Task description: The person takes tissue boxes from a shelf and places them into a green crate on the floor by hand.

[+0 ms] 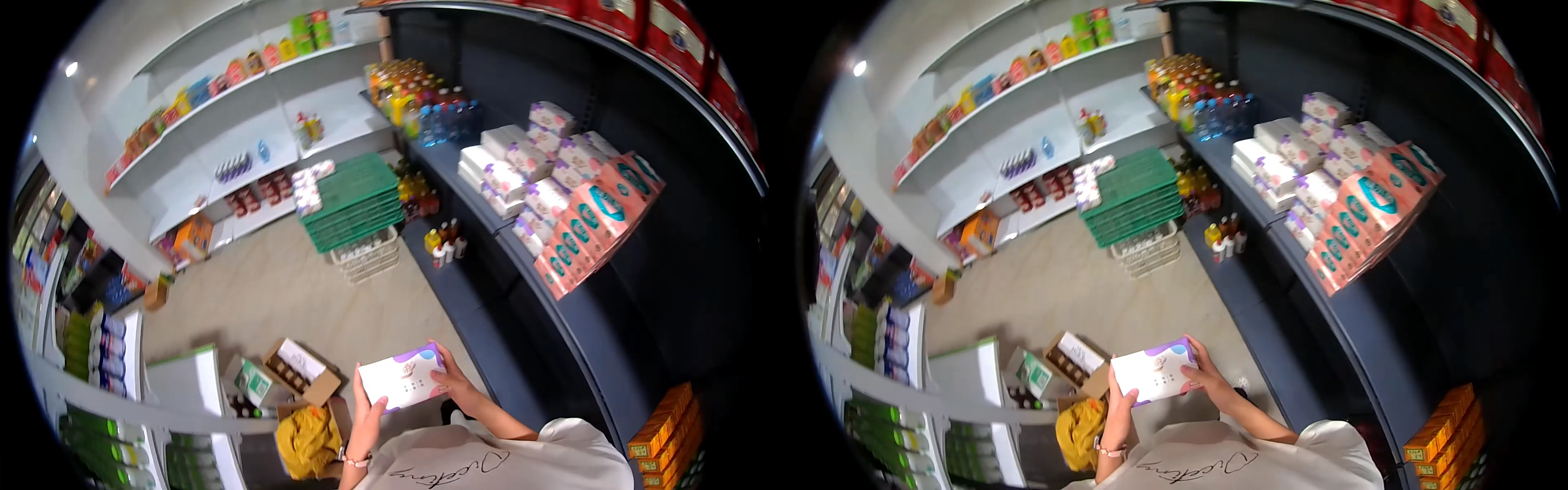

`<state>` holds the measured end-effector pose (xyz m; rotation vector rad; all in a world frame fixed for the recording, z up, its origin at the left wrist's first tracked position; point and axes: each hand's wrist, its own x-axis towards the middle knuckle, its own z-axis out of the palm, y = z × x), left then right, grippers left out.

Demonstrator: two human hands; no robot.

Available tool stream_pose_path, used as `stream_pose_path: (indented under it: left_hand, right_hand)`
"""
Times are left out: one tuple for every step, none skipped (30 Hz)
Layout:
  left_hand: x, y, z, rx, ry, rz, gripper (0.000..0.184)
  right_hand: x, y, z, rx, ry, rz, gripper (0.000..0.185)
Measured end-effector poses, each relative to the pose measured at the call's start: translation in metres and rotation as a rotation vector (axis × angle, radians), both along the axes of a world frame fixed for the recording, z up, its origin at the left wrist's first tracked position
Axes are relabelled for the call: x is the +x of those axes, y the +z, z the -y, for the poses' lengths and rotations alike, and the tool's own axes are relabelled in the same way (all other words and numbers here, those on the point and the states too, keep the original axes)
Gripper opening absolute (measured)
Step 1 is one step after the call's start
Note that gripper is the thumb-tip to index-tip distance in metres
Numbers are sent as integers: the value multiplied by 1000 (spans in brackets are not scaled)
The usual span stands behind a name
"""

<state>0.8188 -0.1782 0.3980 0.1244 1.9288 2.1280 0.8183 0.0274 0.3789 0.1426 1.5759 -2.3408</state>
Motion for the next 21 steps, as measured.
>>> stream_pose_path:
  left_hand:
    - [10, -9, 13, 112, 77, 50, 72]
    - [21, -14, 27, 137, 121, 68, 71]
    - [27, -17, 40, 161, 160, 79, 70]
    - [33, -19, 51, 188, 194, 87, 69]
    - [38, -21, 59, 210, 214, 101, 68]
    - [39, -21, 63, 220, 223, 122, 68]
    - [41, -21, 70, 229, 231, 144, 68]
    - [42, -21, 76, 237, 241, 162, 68]
    - [41, -22, 80, 231, 257, 162, 68]
    - [39, -29, 83, 253, 273, 167, 68]
    - [36, -38, 86, 250, 286, 159, 67]
    - [30, -46, 88, 248, 298, 151, 67]
    - [21, -51, 90, 249, 306, 159, 67]
    - [9, -55, 93, 265, 319, 158, 67]
    - [-1, -56, 94, 282, 332, 164, 66]
    - [-10, -57, 94, 298, 346, 177, 66]
    - [-22, -57, 95, 293, 341, 158, 66]
    - [-36, -52, 97, 282, 337, 142, 65]
    - [-51, -43, 98, 223, 357, 155, 65]
    - [-67, -35, 97, 166, 376, 161, 65]
    - [-83, -34, 97, 161, 379, 128, 65]
  right_hand:
    - [7, -2, 17, -5, 21, -13, 68]
    - [15, -5, 35, -33, 41, 4, 68]
    - [22, -7, 49, -62, 55, 14, 68]
    - [27, -7, 62, -88, 64, 23, 67]
    - [32, -2, 73, -94, 67, 63, 67]
    - [32, -4, 78, -104, 66, 90, 68]
    - [33, -6, 85, -114, 64, 118, 69]
    - [33, -9, 91, -126, 64, 143, 69]
    - [30, -13, 94, -119, 82, 139, 70]
    - [26, -20, 96, -112, 100, 131, 71]
    - [18, -26, 98, -106, 118, 122, 72]
    - [8, -29, 101, -112, 145, 143, 73]
    - [-4, -31, 102, -114, 170, 165, 74]
    - [-16, -32, 102, -114, 193, 192, 74]
    - [-28, -30, 105, -87, 190, 186, 73]
    - [-43, -33, 106, -86, 204, 167, 73]
    - [-60, -39, 107, -91, 218, 156, 72]
    - [-75, -40, 110, -100, 231, 150, 72]
    - [-93, -38, 112, -98, 233, 129, 70]
    - [-111, -35, 112, -98, 250, 125, 70]
    - [-130, -33, 112, -95, 266, 118, 70]
